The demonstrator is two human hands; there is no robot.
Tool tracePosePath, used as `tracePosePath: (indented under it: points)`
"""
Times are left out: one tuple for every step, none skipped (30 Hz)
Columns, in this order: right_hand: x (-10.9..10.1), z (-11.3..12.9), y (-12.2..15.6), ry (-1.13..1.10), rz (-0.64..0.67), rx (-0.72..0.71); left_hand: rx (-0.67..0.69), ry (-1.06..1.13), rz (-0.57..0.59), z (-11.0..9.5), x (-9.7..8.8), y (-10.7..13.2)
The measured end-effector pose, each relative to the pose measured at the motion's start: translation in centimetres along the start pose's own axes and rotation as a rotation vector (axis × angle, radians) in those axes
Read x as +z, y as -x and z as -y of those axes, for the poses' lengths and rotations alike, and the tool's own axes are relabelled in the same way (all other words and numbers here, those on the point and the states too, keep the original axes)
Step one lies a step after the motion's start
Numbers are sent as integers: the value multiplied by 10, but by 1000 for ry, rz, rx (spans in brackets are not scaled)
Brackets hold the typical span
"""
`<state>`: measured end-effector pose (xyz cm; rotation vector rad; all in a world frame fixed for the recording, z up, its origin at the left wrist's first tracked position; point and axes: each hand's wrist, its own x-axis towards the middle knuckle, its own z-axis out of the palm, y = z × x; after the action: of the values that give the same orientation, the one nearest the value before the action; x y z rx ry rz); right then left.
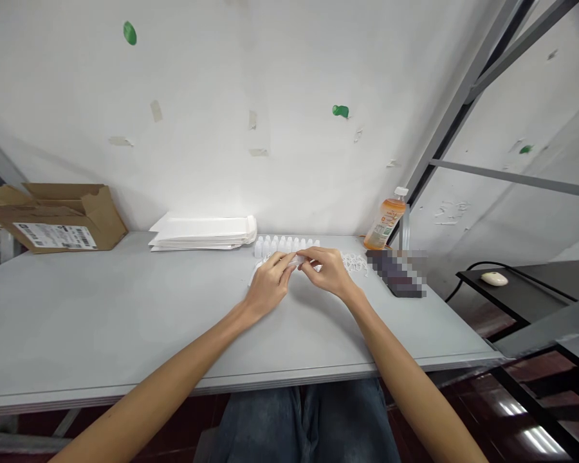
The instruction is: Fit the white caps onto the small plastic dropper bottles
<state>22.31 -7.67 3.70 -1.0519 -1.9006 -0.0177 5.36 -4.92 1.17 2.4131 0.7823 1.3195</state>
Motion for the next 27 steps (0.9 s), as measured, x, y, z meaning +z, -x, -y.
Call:
tracePosePath:
  points:
    - [-1,1,0,-27,0,9,-2,7,-2,0,0,0]
    - [-2,2,-1,-48,-2,17,-4,13,-2,0,-1,0]
    - [-2,3,-1,-62,-2,25,-4,17,-1,0,-1,-1]
    - [-3,3,-1,-68,0,33,-3,19,0,0,-1,-1]
    - [-2,3,-1,-66,2,40,0,18,0,0,-1,-1]
    - [-2,3,-2,-56,3,44,3,18,1,0,-1,-1]
    - [-2,2,-2,-41,2,46,7,18,0,0,-1,-1]
    - [-1,1,-1,-24,0,44,12,18,-1,0,-1,-1]
    - [0,0,-1,-7,-3,38,15,20,-2,0,-1,-1]
    - [0,-1,-1,4,-6,30,18,22,-4,0,-1,0]
    - [1,-1,-1,9,-9,21,23,26,-6,0,0,-1]
    - [1,-2,-1,11,-12,14,26,32,-9,-1,0,-1]
    - [1,-2,-1,12,-14,11,27,41,-11,-1,0,-1]
    - [2,-2,-1,15,-16,10,25,53,-11,-1,0,-1]
    - [2,-1,-2,19,-19,12,21,67,-11,-1,0,-1]
    - [2,-1,-2,25,-24,17,13,83,-10,-1,0,-1]
    - [2,0,-2,31,-28,22,2,100,-9,-2,1,-1]
    - [2,0,-2,31,-33,27,-10,117,-11,-2,1,-1]
    - [1,1,-3,23,-37,31,-20,136,-13,-2,1,-1]
    - [1,1,-3,7,-40,38,-29,155,-14,-2,1,-1]
    - [0,1,-3,-18,-43,51,-38,175,-15,-3,0,-1]
    - [-1,2,-3,-52,-46,73,-47,195,-16,-3,0,-1]
    - [-2,2,-3,-92,-47,104,-59,216,-17,-4,0,-1]
    - [-4,2,-3,-136,-46,143,-76,235,-20,-5,-1,-2]
    - [-5,2,-3,-183,-41,186,-99,255,-23,-6,-2,-2]
    - [-6,2,-3,-231,-31,231,-126,276,-29,-8,-3,-3]
    - [-7,2,-3,-277,-21,276,-153,297,-33,-9,-4,-4]
